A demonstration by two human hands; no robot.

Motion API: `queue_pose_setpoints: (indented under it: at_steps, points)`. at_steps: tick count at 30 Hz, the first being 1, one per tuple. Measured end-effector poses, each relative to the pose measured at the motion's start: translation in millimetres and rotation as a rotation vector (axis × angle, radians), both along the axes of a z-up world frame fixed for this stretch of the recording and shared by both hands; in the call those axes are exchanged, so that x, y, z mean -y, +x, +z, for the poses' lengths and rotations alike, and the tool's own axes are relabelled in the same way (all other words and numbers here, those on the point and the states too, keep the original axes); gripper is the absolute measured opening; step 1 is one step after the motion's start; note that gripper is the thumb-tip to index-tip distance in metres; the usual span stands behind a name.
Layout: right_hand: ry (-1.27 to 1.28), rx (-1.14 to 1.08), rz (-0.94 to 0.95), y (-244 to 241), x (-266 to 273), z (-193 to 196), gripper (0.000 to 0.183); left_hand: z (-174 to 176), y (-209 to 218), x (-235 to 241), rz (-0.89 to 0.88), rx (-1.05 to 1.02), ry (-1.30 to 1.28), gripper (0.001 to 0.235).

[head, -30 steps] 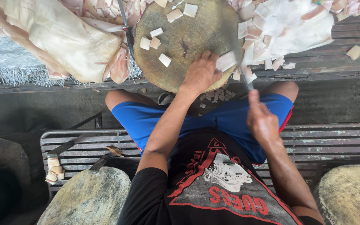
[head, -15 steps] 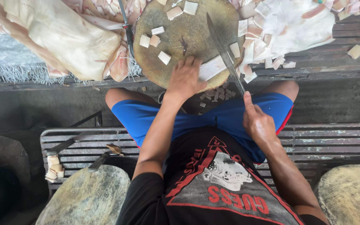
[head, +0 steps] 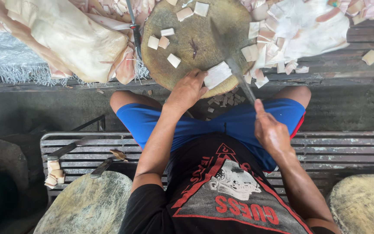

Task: The person sits cross-legged and uses a large knife to cut a white, fatty block of meat into small cubes on a round wooden cutting board. The person repeatedly slices the meat into strips and then dices them, occasionally rearranging the pieces on the board.

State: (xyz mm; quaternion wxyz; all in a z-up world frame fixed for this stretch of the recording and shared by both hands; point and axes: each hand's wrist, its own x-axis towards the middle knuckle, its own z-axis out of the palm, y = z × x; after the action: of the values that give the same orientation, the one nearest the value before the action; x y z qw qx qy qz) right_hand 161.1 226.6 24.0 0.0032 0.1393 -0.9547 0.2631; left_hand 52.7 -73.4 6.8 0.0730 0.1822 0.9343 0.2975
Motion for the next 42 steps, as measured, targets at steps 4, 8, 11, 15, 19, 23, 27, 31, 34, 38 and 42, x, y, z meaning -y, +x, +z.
queue_pose_setpoints:
  at_steps: [4,8,11,15,19,23,27,31,34,38,42]
  points:
    - [-0.140,-0.228,-0.100,7.5,-7.4,14.5,0.061,-2.0,-4.3,-7.2,0.016,0.007,0.033,0.047]
    - [-0.231,-0.166,-0.113,10.0,-4.9,1.3,0.062,1.8,-6.8,-15.6,0.039,0.040,0.049,0.044]
    - [-0.065,-0.038,0.025,4.5,6.1,-4.7,0.065,2.8,-6.2,-16.4,0.056,0.062,0.029,0.044]
    - [-0.051,-0.094,-0.017,0.6,6.6,6.9,0.061,-1.4,-6.4,-13.9,0.028,-0.030,0.070,0.044]
    - [-0.225,-0.260,-0.071,11.3,-6.8,11.8,0.056,-4.6,-6.5,-21.6,0.052,0.024,0.074,0.045]
    - [-0.130,-0.141,0.000,8.9,7.3,-4.0,0.060,-3.4,-7.2,-21.3,0.077,0.026,0.031,0.043]
    - [-0.004,0.008,0.027,1.4,15.0,6.3,0.063,-1.8,-8.0,-20.1,0.072,-0.047,0.003,0.044]
    - [-0.119,-0.173,-0.059,13.8,4.8,20.3,0.061,-1.7,-6.3,-21.8,0.096,-0.031,-0.044,0.043]
    - [-0.201,-0.266,-0.052,18.1,-3.5,12.6,0.061,-1.7,-4.8,-20.2,0.093,-0.034,-0.033,0.046]
    - [-0.092,0.014,0.047,14.0,7.0,-4.8,0.067,-0.5,-5.4,-18.8,0.101,-0.023,-0.031,0.051]
    - [-0.139,0.020,-0.004,3.9,4.5,-4.7,0.071,4.9,-5.7,-18.1,0.095,-0.039,-0.030,0.057]
